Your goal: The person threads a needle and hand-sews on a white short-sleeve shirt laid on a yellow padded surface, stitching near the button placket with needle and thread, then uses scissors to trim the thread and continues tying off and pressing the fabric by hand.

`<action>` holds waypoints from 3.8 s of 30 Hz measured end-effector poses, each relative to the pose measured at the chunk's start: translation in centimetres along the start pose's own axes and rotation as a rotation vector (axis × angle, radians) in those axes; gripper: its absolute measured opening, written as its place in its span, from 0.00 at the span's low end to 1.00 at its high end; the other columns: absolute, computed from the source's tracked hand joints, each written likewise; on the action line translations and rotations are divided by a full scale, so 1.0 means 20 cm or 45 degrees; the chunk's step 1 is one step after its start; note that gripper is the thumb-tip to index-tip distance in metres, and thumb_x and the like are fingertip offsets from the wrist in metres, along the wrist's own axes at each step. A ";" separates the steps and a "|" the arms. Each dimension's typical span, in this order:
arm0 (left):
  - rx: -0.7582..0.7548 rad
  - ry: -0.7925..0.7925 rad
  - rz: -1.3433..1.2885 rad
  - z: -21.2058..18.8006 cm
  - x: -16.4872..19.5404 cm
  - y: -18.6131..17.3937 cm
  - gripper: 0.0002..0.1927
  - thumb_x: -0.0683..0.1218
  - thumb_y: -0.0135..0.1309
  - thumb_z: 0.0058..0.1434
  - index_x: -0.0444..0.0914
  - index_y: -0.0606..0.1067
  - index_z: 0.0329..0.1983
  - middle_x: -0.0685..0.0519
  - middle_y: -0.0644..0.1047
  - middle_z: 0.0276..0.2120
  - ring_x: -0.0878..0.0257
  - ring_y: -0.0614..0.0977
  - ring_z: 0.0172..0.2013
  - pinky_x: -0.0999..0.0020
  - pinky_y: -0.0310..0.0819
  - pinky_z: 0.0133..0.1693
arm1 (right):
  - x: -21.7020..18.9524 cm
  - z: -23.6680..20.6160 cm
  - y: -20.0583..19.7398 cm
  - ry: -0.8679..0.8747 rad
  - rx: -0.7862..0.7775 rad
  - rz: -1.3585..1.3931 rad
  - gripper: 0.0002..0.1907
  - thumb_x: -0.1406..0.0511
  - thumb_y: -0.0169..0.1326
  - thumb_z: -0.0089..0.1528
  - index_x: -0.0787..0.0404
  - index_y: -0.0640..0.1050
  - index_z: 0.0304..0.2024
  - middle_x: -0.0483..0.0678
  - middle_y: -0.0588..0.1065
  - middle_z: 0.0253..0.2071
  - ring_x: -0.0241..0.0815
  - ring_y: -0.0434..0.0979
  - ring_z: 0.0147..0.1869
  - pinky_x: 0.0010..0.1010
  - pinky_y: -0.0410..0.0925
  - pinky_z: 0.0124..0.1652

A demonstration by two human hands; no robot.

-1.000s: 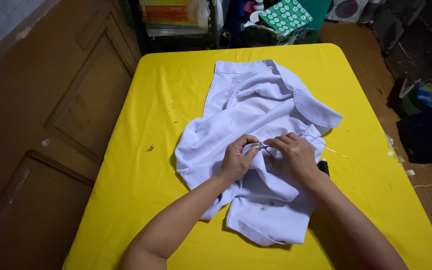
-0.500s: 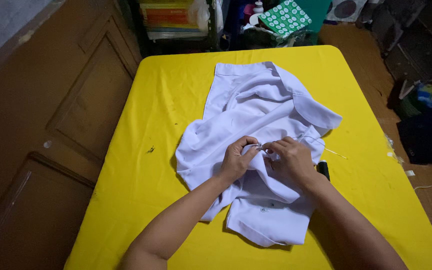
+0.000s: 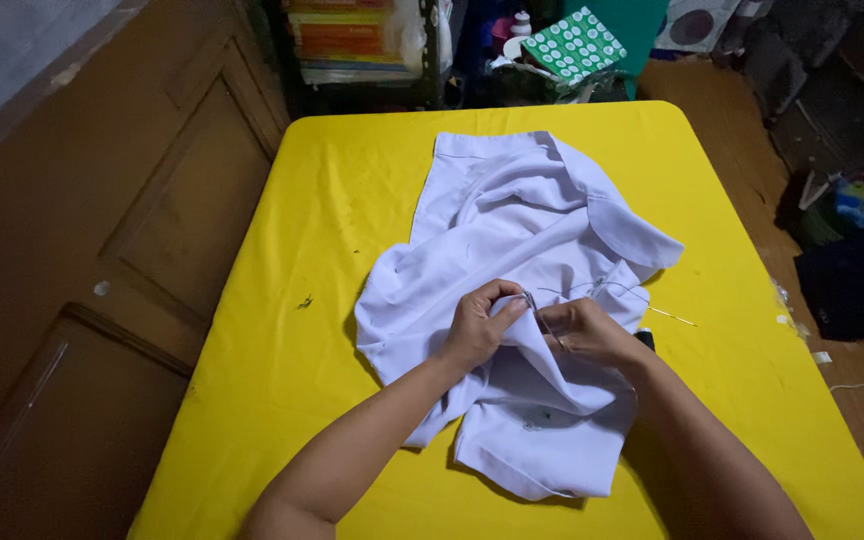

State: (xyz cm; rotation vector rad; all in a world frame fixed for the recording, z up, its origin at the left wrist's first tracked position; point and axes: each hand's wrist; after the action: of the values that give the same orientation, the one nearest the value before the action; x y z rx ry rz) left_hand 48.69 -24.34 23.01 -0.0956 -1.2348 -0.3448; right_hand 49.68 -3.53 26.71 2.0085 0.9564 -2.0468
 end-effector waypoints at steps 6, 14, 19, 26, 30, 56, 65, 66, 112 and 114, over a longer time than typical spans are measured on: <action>-0.013 -0.042 0.000 0.01 0.00 0.00 0.10 0.46 0.57 0.66 0.33 0.79 0.44 0.58 0.79 0.34 0.73 0.76 0.36 0.74 0.72 0.40 | 0.10 0.01 -0.06 0.079 -0.100 0.011 0.18 0.65 0.66 0.57 0.68 0.84 0.48 0.40 0.81 0.38 0.28 0.74 0.41 0.26 0.72 0.42; 0.032 -0.004 0.010 0.01 0.00 0.00 0.10 0.45 0.58 0.65 0.33 0.79 0.43 0.58 0.79 0.33 0.73 0.77 0.36 0.74 0.73 0.40 | 0.10 0.02 -0.03 0.032 -0.078 0.049 0.16 0.70 0.64 0.57 0.69 0.83 0.47 0.37 0.78 0.36 0.27 0.71 0.40 0.25 0.70 0.41; 0.046 -0.026 0.049 0.01 0.00 0.00 0.10 0.45 0.59 0.64 0.33 0.79 0.42 0.57 0.79 0.32 0.72 0.77 0.35 0.74 0.73 0.39 | 0.08 0.01 -0.02 0.013 -0.013 -0.031 0.11 0.71 0.61 0.58 0.68 0.83 0.43 0.39 0.80 0.35 0.26 0.72 0.40 0.25 0.71 0.41; 0.049 0.005 0.061 0.01 -0.01 0.00 0.10 0.45 0.59 0.65 0.33 0.79 0.41 0.56 0.80 0.33 0.72 0.77 0.35 0.73 0.74 0.40 | 0.02 0.01 0.02 0.097 0.069 -0.073 0.08 0.69 0.61 0.60 0.67 0.84 0.40 0.38 0.80 0.31 0.26 0.73 0.36 0.25 0.71 0.38; 0.052 -0.011 0.051 0.01 -0.01 0.00 0.10 0.46 0.59 0.64 0.33 0.79 0.41 0.57 0.80 0.33 0.71 0.77 0.35 0.73 0.74 0.40 | -0.01 0.01 0.01 0.076 0.097 -0.292 0.08 0.67 0.62 0.58 0.64 0.84 0.39 0.40 0.81 0.28 0.26 0.72 0.33 0.26 0.71 0.35; -0.015 -0.051 0.110 0.02 -0.01 -0.02 0.10 0.44 0.58 0.64 0.32 0.79 0.44 0.56 0.81 0.34 0.72 0.79 0.37 0.75 0.74 0.41 | 0.10 0.02 -0.07 0.045 -0.130 0.039 0.14 0.66 0.66 0.57 0.69 0.84 0.43 0.38 0.80 0.34 0.27 0.74 0.38 0.25 0.71 0.41; 0.001 -0.069 0.080 0.02 -0.04 -0.02 0.10 0.44 0.59 0.63 0.32 0.79 0.43 0.56 0.80 0.34 0.71 0.78 0.37 0.74 0.74 0.41 | 0.05 0.02 -0.04 0.141 0.045 -0.320 0.10 0.67 0.66 0.56 0.64 0.84 0.38 0.39 0.81 0.28 0.28 0.74 0.33 0.26 0.71 0.37; 0.007 -0.083 0.083 0.02 -0.05 -0.02 0.10 0.44 0.59 0.63 0.32 0.79 0.43 0.56 0.80 0.34 0.71 0.78 0.36 0.74 0.74 0.40 | 0.04 0.02 -0.04 0.133 0.055 -0.295 0.09 0.67 0.65 0.56 0.65 0.84 0.38 0.40 0.80 0.27 0.28 0.73 0.33 0.27 0.70 0.36; 0.004 -0.103 0.173 0.01 -0.01 -0.01 0.10 0.43 0.58 0.62 0.32 0.79 0.44 0.54 0.81 0.36 0.69 0.80 0.39 0.73 0.75 0.44 | 0.13 0.03 -0.06 0.127 -0.076 -0.110 0.09 0.65 0.65 0.58 0.65 0.83 0.36 0.36 0.76 0.27 0.27 0.69 0.32 0.23 0.67 0.34; 0.008 -0.108 0.170 0.01 -0.02 -0.01 0.10 0.43 0.58 0.62 0.32 0.79 0.44 0.53 0.81 0.36 0.69 0.80 0.39 0.73 0.75 0.44 | 0.12 0.02 -0.06 0.147 -0.058 -0.119 0.09 0.65 0.65 0.58 0.66 0.82 0.35 0.36 0.76 0.27 0.27 0.68 0.32 0.24 0.66 0.33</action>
State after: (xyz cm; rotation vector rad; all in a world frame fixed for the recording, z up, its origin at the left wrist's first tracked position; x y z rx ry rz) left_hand 48.28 -24.34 22.63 -0.1881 -1.3060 -0.2226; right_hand 48.40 -2.03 24.74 2.1168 1.1276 -1.9525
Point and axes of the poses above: each hand's wrist, its own z-axis towards the middle knuckle, its own y-axis out of the palm, x = y × z
